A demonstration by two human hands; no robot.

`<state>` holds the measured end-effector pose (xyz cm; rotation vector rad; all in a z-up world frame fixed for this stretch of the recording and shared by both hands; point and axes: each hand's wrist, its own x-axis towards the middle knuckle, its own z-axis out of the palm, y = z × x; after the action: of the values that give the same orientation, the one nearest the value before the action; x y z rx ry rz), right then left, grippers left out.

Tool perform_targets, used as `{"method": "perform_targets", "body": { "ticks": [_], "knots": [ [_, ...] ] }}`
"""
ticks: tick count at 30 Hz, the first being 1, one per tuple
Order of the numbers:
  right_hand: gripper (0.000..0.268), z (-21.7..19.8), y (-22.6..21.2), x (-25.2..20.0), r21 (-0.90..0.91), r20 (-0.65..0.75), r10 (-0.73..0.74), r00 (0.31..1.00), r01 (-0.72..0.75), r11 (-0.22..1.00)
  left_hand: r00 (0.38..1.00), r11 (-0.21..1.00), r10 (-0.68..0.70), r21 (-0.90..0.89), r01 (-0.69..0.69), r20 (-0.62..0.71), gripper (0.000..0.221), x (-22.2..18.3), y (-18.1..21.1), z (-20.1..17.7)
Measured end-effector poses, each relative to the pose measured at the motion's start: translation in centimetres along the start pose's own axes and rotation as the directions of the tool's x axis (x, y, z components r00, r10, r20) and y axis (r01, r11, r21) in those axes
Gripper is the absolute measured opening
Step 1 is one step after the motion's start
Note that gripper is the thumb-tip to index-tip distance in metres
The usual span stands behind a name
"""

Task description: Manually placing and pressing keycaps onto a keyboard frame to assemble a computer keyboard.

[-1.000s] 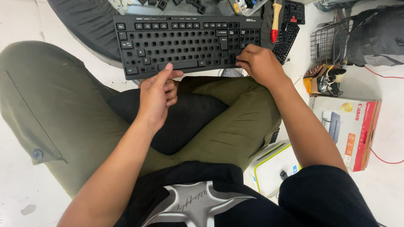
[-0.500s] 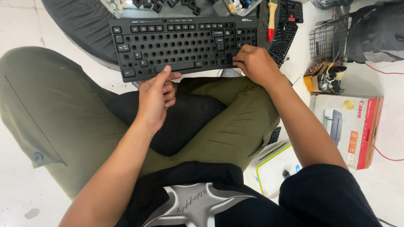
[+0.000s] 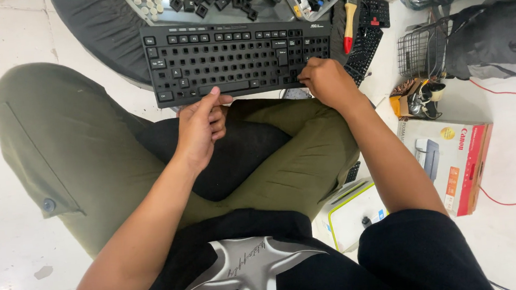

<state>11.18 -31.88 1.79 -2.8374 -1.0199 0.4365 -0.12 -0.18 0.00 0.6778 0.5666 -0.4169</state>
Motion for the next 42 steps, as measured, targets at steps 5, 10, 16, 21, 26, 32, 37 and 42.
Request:
{"method": "perform_targets", "body": {
  "ticks": [5,10,16,21,26,32,37,42],
  "knots": [
    [0.009,-0.8,-1.2,-0.4,0.09,-0.078,0.065,0.995,-0.057,0.994,0.999,0.992,-0.05,-0.114,0.05,0.003,0.053,0.5,0.1,0.0],
    [0.015,-0.2,-3.8,-0.7,0.169,-0.352,0.176,0.919,-0.123,0.978,0.995,0.948,-0.046,-0.309,0.073,0.092,0.087,1.5,-1.0,-1.4],
    [0.014,0.2,-15.2,0.7,0.524,-0.575,0.165,0.801,0.207,0.826,0.932,0.949,0.111,-0.316,0.005,0.345,0.097,0.9,-1.5,-1.2],
    [0.022,2.4,-17.5,2.0,0.428,-0.618,-0.007,0.786,0.343,0.836,0.956,0.978,-0.001,-0.2,0.063,0.294,0.11,3.5,-3.8,-2.7],
    [0.021,3.2,-16.9,1.7,0.413,-0.588,-0.033,0.808,0.336,0.846,0.928,0.983,0.027,-0.178,0.042,0.372,0.106,3.2,-4.3,-2.9],
    [0.03,6.2,-13.8,1.7,0.984,-0.168,0.357,0.919,0.136,0.112,0.936,0.979,-0.039,-0.174,0.106,0.35,0.105,1.7,-2.5,-1.7],
    [0.033,5.4,-13.5,1.5,0.966,0.035,0.395,0.918,0.069,-0.248,0.933,0.986,-0.031,-0.141,0.087,0.358,0.104,1.3,-2.2,-1.4],
    [0.029,5.9,-13.0,1.6,0.925,0.072,0.372,0.925,0.077,-0.372,0.926,0.989,-0.004,-0.133,0.059,0.378,0.1,0.7,-1.5,-1.2]
  ]
}}
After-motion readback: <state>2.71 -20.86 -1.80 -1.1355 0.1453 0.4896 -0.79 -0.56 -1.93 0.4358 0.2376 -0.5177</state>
